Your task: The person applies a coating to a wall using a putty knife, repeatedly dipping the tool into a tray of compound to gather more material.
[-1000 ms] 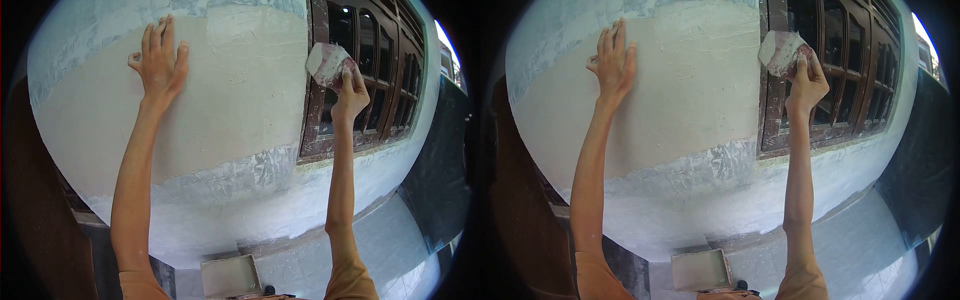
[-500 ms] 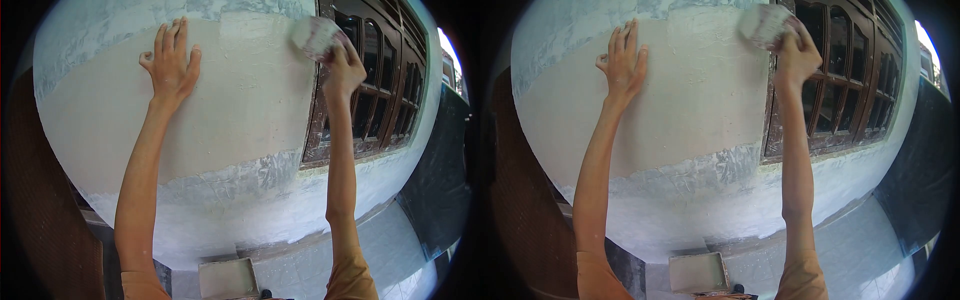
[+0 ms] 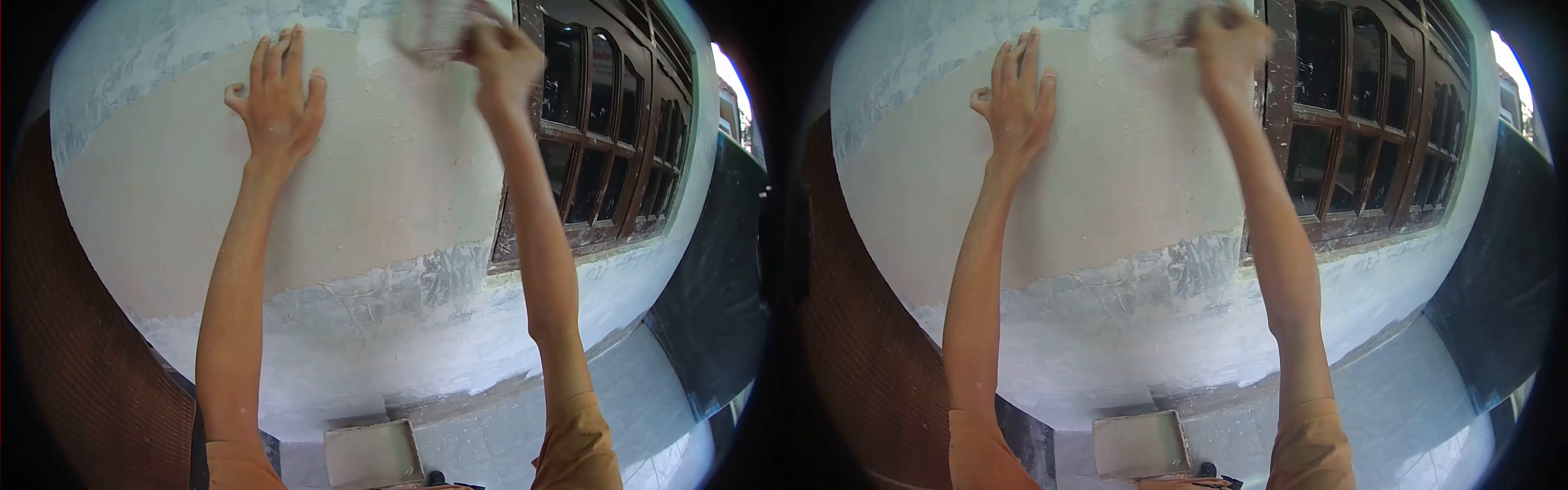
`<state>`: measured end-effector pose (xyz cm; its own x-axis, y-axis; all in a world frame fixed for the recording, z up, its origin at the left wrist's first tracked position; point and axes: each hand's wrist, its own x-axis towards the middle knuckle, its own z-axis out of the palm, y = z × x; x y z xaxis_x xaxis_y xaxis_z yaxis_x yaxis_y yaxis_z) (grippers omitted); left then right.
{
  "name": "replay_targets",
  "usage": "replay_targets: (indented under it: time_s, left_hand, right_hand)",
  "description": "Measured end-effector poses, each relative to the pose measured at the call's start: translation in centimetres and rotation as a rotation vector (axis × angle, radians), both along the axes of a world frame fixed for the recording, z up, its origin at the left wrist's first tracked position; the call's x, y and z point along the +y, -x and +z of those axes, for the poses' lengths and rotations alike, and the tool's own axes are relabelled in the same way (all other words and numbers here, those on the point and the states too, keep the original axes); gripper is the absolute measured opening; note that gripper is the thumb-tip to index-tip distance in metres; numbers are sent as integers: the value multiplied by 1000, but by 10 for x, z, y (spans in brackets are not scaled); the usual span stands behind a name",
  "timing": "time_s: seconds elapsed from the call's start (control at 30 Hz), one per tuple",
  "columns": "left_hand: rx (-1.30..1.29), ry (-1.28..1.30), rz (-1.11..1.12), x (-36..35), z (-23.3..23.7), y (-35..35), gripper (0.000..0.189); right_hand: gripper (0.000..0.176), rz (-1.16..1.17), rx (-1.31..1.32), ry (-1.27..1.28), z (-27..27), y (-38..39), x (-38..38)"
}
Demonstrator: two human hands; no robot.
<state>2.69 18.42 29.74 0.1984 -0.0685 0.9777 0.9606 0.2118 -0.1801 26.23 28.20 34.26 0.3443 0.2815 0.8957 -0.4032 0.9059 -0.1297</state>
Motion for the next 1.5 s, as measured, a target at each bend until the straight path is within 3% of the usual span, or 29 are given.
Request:
replay_targets:
  time_s: [0.03,0.1,0.17,0.3,0.37,0.43,0.5,0.57,0.6,0.63,0.67,0.77,0.83,0.9,0.97,1.0,1.1,1.17,1.23,1.37,1.47,1.5]
  left_hand:
    - [-3,4,-6,0,-1,-1,60]
    - [5,20,49,-2,1,2,60]
    - [19,1,24,-1,0,4,60]
    - [26,-30,-27,3,-1,3,60]
    - [29,-29,-8,2,0,5,60]
    - [35,-25,-8,2,0,3,60]
    - [13,10,46,-2,1,4,60]
    - [11,28,46,0,2,6,60]
    - [19,20,39,1,1,6,60]
    - [24,12,33,1,0,7,60]
    - [19,9,36,2,0,8,60]
    - [19,-6,-15,5,0,7,60]
    - [14,-29,24,8,0,6,60]
    - [-2,0,44,3,0,4,60]
    - [-8,29,73,1,-1,4,60]
    - [2,31,88,0,-1,6,60]
    - [15,21,79,3,1,6,61]
    - [9,12,55,5,0,6,61]
    - [19,-15,9,8,0,4,61]
    - [0,8,76,3,-1,2,61]
    - [16,21,119,2,1,3,61]
    - [15,23,120,2,1,3,61]
  right_hand:
    - [28,-218,-67,20,0,17,-6]
    - [38,-94,-167,144,0,26,-21]
    - [26,-118,-6,76,7,-2,22]
    - [25,-103,154,24,-7,-44,8]
    - [26,-15,-38,-12,-19,-23,1]
    - [32,-269,-214,33,-36,14,-6]
    - [34,-85,-239,56,-50,34,-19]
    - [34,-259,-248,120,-53,-2,-6]
    - [31,-348,-149,112,-53,-23,12]
    - [27,-175,-59,113,-55,-45,5]
    - [25,-169,111,118,-56,-60,12]
    - [27,-139,212,113,-56,-78,13]
    - [28,-25,19,60,-63,-51,0]
    - [31,-88,-189,83,-72,-13,-13]
    - [33,59,-199,132,-80,7,-11]
    - [32,-222,-202,108,-82,-5,17]
    - [27,-46,86,220,-79,-69,26]
    - [28,-135,245,202,-77,-108,45]
    - [27,-67,257,159,-62,-105,20]
    - [29,-83,-99,33,-30,-35,3]
    - [39,52,-193,167,-13,-7,-1]
    - [34,-238,-179,171,-10,-19,11]
